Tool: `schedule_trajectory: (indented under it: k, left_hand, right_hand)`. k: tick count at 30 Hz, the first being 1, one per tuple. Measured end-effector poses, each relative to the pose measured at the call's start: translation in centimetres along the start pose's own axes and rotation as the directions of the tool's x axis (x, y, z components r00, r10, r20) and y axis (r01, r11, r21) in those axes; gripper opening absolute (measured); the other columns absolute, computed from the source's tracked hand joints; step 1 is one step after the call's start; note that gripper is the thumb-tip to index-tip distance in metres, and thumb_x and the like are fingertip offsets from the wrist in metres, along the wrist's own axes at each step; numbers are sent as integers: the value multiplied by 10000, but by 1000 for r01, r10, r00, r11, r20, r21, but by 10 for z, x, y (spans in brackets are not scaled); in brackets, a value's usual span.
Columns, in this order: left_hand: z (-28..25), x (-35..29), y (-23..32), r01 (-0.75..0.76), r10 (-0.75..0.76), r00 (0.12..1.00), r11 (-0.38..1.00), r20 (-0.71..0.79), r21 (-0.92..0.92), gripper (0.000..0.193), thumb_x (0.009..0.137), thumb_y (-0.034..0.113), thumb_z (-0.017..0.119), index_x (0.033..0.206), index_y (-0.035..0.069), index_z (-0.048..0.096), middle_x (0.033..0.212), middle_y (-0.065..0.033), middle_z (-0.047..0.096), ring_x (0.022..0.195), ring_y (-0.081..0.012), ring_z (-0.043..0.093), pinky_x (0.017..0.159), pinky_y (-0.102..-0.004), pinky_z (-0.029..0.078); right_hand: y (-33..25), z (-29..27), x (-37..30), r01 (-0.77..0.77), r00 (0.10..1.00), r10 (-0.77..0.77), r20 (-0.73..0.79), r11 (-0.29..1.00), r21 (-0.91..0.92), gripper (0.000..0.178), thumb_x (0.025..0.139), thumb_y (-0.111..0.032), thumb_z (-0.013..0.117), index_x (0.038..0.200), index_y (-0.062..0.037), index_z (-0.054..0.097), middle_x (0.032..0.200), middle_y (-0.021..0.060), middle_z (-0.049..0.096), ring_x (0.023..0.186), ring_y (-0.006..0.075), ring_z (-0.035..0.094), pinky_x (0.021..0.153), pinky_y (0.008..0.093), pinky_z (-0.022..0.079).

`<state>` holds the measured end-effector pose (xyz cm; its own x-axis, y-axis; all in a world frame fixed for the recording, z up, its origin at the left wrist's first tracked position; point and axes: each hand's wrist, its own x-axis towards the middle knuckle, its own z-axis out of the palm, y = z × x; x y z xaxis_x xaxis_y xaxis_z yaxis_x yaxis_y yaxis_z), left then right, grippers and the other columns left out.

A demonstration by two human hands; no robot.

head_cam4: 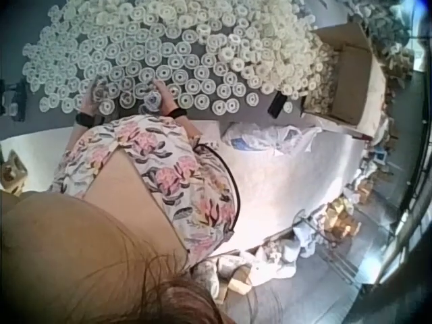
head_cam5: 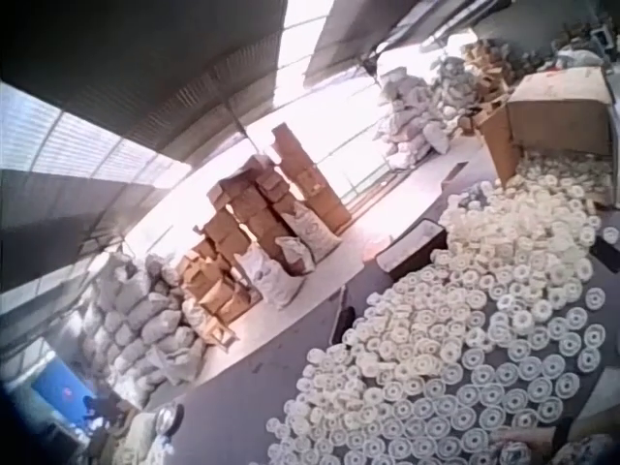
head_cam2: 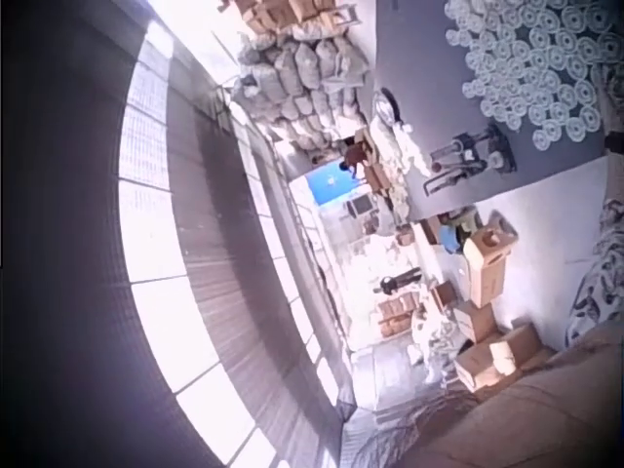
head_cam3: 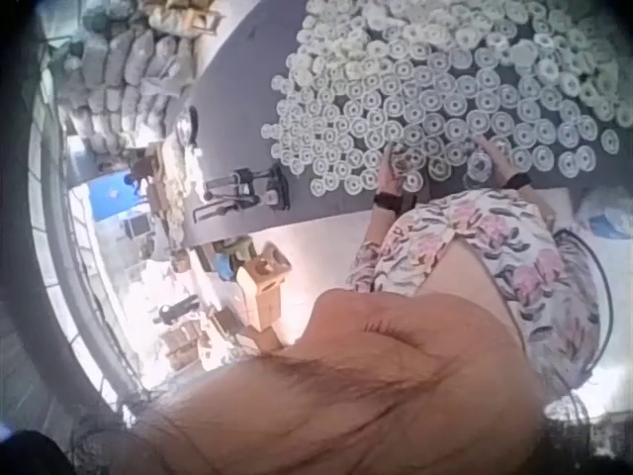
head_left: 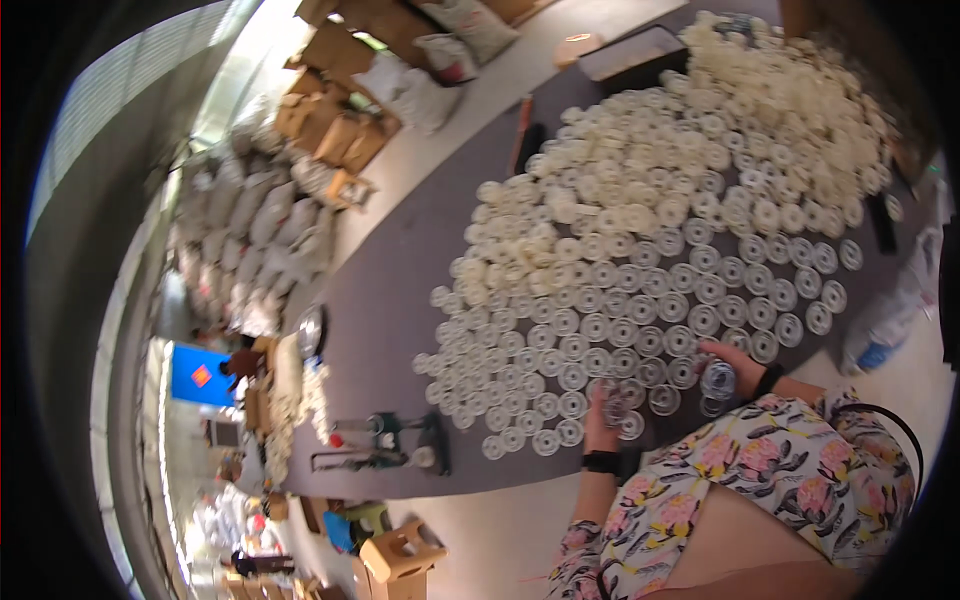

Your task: Sorting white circular plastic components on a workshop table.

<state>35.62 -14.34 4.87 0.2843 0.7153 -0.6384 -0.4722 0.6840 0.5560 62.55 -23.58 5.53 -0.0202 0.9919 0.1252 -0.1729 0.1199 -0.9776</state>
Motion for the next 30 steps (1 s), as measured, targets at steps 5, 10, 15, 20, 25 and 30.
schedule_trajectory:
  k: [5, 10, 15, 20, 25, 30]
  left_hand:
    - [-9, 37, 61, -140, 153, 979, 985, -135, 101, 340, 801, 330, 550, 1048, 99, 514, 955, -75, 577, 803, -202, 563, 652, -312, 458]
    - [-10, 92, 103, -146, 163, 985, 958, -52, 247, 376, 794, 291, 562, 1091, 75, 484, 975, -92, 565, 791, -204, 557, 596, -315, 460]
    - [-3, 167, 125, -209, 258, 966, 793, -3, 573, 424, 755, 255, 615, 1108, 58, 489, 932, -98, 575, 726, -176, 558, 516, -299, 446]
    - [44, 220, 132, -298, 314, 912, 67, 263, 952, 471, 666, 272, 683, 1038, 11, 556, 761, -80, 599, 638, -156, 559, 534, -268, 439]
    - [93, 236, 116, -399, 274, 851, -217, 448, 891, 513, 644, 297, 681, 1037, -6, 549, 765, -112, 598, 670, -207, 571, 621, -324, 448]
    - [100, 237, 93, -394, 177, 803, -557, 569, 731, 530, 627, 282, 655, 1083, 54, 510, 995, -171, 566, 932, -332, 532, 781, -407, 431]
  right_hand:
    - [-9, -1, 6, -505, 671, 739, -50, 506, 699, 335, 789, -331, 564, 974, -62, 492, 789, 138, 599, 676, 178, 597, 572, 304, 489]
    - [-17, -5, -3, -390, 595, 769, -234, 531, 753, 310, 794, -302, 561, 978, -63, 493, 762, 142, 598, 625, 191, 595, 535, 309, 490]
    - [0, -15, -25, -305, 590, 720, -364, 617, 726, 292, 797, -322, 554, 951, -76, 524, 751, 124, 593, 627, 165, 582, 549, 272, 478]
    - [0, -20, -28, -218, 489, 750, -446, 600, 770, 307, 807, -317, 542, 971, -60, 508, 730, 124, 598, 599, 162, 586, 522, 272, 467]
    - [-6, -24, -26, -179, 497, 722, -481, 628, 757, 314, 814, -330, 531, 964, -54, 518, 739, 129, 603, 599, 151, 584, 528, 257, 463]
    - [-3, -24, -39, -252, 514, 654, -554, 733, 632, 333, 800, -351, 547, 892, -33, 578, 743, 108, 624, 642, 156, 586, 594, 313, 458]
